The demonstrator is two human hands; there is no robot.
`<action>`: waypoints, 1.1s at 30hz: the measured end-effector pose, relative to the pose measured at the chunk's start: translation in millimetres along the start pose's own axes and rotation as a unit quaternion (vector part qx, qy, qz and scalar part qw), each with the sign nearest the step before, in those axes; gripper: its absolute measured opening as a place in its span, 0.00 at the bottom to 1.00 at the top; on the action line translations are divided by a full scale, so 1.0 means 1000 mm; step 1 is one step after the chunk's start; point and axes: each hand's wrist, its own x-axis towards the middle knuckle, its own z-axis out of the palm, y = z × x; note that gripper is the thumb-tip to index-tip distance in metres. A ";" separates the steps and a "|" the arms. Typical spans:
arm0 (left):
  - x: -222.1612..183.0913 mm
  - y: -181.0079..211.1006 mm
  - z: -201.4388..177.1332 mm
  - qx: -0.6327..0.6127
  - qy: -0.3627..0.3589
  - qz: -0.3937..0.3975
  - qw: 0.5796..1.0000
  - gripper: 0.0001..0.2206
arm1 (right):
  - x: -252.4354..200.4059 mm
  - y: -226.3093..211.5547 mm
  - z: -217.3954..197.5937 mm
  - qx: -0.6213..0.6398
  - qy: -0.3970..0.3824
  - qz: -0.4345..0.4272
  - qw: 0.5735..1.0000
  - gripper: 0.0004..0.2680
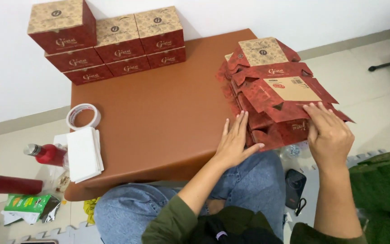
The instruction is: Assembling cardboard gift boxes by folding along pre-scored lines and tucking in tabs.
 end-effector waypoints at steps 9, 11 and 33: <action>-0.037 0.008 -0.045 -0.152 0.065 -0.006 0.986 0.50 | 0.037 -0.085 -0.038 0.021 0.173 -0.067 0.982 0.15; -0.040 0.008 -0.062 -0.131 0.034 -0.010 0.991 0.49 | 0.053 -0.079 -0.029 0.023 0.163 -0.056 0.985 0.12; -0.017 0.015 -0.029 -0.065 0.056 -0.041 0.995 0.39 | 0.096 -0.085 0.006 0.365 0.244 0.085 0.895 0.05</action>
